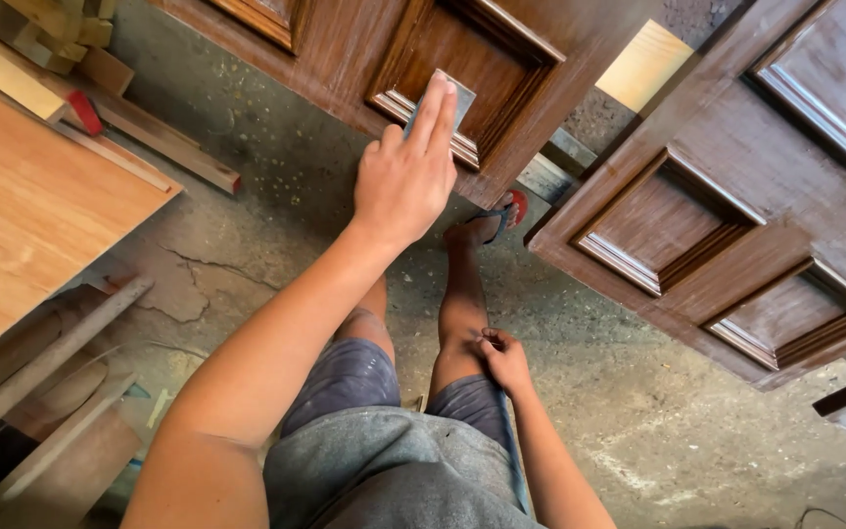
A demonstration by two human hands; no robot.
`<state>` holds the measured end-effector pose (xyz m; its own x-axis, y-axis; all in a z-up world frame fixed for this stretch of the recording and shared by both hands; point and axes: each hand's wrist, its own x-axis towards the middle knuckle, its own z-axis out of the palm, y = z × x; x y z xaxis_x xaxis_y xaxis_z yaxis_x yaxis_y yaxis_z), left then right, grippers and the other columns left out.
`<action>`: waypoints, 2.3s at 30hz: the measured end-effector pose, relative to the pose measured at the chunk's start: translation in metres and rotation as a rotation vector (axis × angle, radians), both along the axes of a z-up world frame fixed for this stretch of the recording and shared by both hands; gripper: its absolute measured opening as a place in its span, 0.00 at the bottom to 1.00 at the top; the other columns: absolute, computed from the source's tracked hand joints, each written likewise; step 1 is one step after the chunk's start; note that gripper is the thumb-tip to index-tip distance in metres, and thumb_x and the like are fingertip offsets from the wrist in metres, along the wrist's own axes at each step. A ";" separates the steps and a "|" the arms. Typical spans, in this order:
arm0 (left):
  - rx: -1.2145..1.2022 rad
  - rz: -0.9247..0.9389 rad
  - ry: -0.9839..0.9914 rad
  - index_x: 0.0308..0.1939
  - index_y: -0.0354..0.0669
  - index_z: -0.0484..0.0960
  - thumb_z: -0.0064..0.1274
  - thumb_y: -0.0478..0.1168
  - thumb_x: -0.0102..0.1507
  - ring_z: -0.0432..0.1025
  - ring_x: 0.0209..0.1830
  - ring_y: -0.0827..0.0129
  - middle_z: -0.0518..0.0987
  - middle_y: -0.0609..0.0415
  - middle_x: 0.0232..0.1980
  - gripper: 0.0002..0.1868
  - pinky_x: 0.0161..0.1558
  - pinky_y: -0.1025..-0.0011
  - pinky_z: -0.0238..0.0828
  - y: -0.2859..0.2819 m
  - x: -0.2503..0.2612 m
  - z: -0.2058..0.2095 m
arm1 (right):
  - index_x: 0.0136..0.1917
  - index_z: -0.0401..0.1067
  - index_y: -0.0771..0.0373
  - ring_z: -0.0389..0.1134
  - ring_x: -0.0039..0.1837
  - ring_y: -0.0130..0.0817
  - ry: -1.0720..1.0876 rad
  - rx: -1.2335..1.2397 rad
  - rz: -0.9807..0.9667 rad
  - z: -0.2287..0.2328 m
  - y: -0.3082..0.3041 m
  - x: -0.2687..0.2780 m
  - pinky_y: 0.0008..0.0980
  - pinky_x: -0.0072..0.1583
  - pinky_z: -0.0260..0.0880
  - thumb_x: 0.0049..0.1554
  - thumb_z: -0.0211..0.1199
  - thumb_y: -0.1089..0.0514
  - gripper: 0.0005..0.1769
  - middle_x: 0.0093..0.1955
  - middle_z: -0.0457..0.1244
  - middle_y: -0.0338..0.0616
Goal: The person uses a sanding block to smooth the surface of a wooden cabinet door. They systematically sand the recessed panels and the raised edges of the door, moving the block back and forth to even out the finish.
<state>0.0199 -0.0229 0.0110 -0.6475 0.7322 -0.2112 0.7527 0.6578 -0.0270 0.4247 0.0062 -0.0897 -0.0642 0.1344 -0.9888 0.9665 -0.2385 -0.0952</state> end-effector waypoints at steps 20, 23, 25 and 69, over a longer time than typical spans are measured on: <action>0.010 0.003 0.027 0.83 0.47 0.59 0.50 0.47 0.77 0.69 0.33 0.65 0.53 0.57 0.84 0.32 0.30 0.71 0.63 -0.012 -0.031 0.001 | 0.59 0.78 0.62 0.72 0.61 0.33 -0.018 -0.017 0.021 -0.006 0.002 0.003 0.31 0.63 0.68 0.52 0.67 0.48 0.24 0.60 0.72 0.42; 0.040 -0.051 0.060 0.79 0.51 0.67 0.50 0.48 0.73 0.65 0.29 0.65 0.62 0.61 0.81 0.30 0.27 0.71 0.70 -0.023 -0.030 -0.001 | 0.59 0.79 0.58 0.73 0.61 0.34 -0.050 -0.027 0.063 -0.007 0.004 0.005 0.32 0.63 0.68 0.51 0.67 0.46 0.25 0.59 0.73 0.41; 0.080 -0.033 -0.031 0.80 0.50 0.65 0.46 0.49 0.77 0.68 0.33 0.66 0.59 0.59 0.82 0.28 0.28 0.73 0.62 -0.005 -0.041 -0.009 | 0.60 0.78 0.59 0.73 0.62 0.36 -0.052 -0.026 0.091 -0.007 0.004 0.006 0.34 0.63 0.68 0.49 0.67 0.44 0.28 0.60 0.72 0.42; 0.723 0.820 -0.662 0.38 0.48 0.84 0.59 0.36 0.63 0.81 0.36 0.59 0.81 0.54 0.34 0.01 0.38 0.69 0.78 -0.181 0.076 0.002 | 0.31 0.60 0.68 0.60 0.70 0.61 0.886 0.086 0.002 0.085 -0.013 -0.248 0.52 0.68 0.63 0.56 0.71 0.68 0.21 0.76 0.54 0.66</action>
<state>0.0956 -0.2034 0.0125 -0.8864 0.2527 -0.3879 -0.1462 0.6421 0.7525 0.1766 -0.0069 -0.0050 -0.8009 0.2048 -0.5627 0.5301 -0.1947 -0.8253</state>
